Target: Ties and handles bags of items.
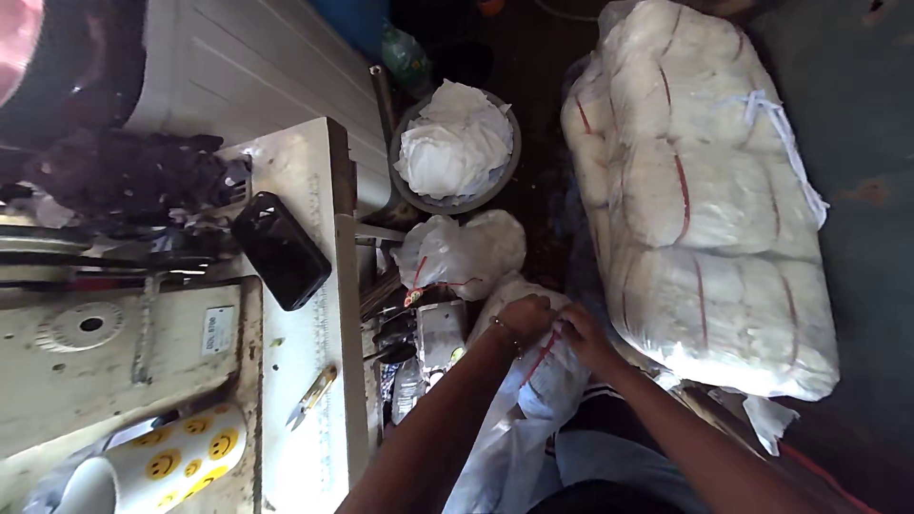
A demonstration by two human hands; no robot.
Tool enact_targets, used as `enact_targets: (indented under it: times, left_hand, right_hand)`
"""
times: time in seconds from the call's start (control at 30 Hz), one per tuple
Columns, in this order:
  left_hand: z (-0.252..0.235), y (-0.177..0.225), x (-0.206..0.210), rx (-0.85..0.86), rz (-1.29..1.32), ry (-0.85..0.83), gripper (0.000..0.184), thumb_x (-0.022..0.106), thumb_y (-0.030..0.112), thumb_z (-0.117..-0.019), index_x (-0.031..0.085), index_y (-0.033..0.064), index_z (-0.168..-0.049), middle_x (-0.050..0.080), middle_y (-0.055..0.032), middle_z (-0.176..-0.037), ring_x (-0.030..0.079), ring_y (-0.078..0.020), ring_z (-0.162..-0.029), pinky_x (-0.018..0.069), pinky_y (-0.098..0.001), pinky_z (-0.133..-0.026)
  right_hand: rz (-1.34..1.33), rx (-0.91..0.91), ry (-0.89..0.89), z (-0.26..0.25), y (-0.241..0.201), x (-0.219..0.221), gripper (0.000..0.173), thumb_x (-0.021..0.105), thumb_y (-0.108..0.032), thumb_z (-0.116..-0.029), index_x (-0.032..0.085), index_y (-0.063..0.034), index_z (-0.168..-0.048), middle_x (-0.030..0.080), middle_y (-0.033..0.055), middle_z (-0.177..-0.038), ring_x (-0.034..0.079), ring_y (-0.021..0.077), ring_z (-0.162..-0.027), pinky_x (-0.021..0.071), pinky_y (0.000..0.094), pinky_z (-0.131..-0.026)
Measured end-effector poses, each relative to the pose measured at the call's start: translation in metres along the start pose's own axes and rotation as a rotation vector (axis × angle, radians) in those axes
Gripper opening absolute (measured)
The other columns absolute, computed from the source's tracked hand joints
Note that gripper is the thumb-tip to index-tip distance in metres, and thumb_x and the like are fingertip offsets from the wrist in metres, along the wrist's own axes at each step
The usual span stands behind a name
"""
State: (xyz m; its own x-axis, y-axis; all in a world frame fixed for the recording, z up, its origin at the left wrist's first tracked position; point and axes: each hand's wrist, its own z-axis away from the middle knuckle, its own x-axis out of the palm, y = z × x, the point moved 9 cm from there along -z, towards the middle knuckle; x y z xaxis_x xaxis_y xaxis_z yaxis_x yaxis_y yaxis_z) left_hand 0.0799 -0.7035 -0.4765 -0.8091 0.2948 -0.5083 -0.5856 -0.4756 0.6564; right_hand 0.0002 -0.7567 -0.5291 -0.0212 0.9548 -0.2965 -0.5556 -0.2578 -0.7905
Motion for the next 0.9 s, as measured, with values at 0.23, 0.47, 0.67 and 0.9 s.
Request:
enact_targets:
  times: [0.23, 0.47, 0.67, 0.9]
  left_hand:
    - [0.012, -0.051, 0.005, -0.583, 0.657, 0.272, 0.024, 0.063, 0.018, -0.1004, 0.072, -0.0019, -0.110, 0.071, -0.0177, -0.105, 0.068, -0.0251, -0.098, 0.0523, -0.0433, -0.093]
    - [0.003, -0.020, -0.004, -0.433, 0.229, 0.000, 0.032, 0.054, 0.019, -0.1055, 0.065, -0.0040, -0.125, 0.067, -0.0227, -0.123, 0.064, -0.0347, -0.120, 0.0480, -0.0500, -0.104]
    - [-0.001, -0.026, -0.009, -0.460, 0.216, -0.101, 0.032, 0.059, 0.018, -0.1028, 0.064, -0.0061, -0.123, 0.065, -0.0275, -0.124, 0.061, -0.0420, -0.120, 0.0470, -0.0590, -0.101]
    - [0.020, -0.060, 0.017, -0.695, 1.188, 0.476, 0.014, 0.058, 0.007, -0.1027, 0.061, -0.0061, -0.100, 0.063, -0.0114, -0.085, 0.061, -0.0142, -0.073, 0.0538, -0.0296, -0.072]
  right_hand:
    - [-0.047, 0.025, 0.036, -0.001, -0.009, -0.008, 0.030, 0.048, -0.010, -0.1047, 0.065, 0.0103, -0.121, 0.061, 0.0273, -0.125, 0.062, 0.0319, -0.114, 0.0502, 0.0399, -0.102]
    - [0.104, 0.067, 0.072, 0.005, -0.020, -0.008, 0.033, 0.062, -0.014, -0.0985, 0.066, 0.0086, -0.122, 0.062, 0.0282, -0.126, 0.063, 0.0375, -0.114, 0.0500, 0.0460, -0.102]
    - [0.154, 0.102, 0.078, 0.001, -0.026, -0.005, 0.033, 0.063, -0.018, -0.0983, 0.066, 0.0054, -0.121, 0.064, 0.0249, -0.123, 0.062, 0.0376, -0.116, 0.0474, 0.0527, -0.103]
    - [0.201, 0.148, 0.111, -0.006, -0.039, -0.017, 0.034, 0.062, -0.024, -0.1011, 0.068, 0.0002, -0.124, 0.067, 0.0222, -0.123, 0.064, 0.0377, -0.115, 0.0461, 0.0585, -0.102]
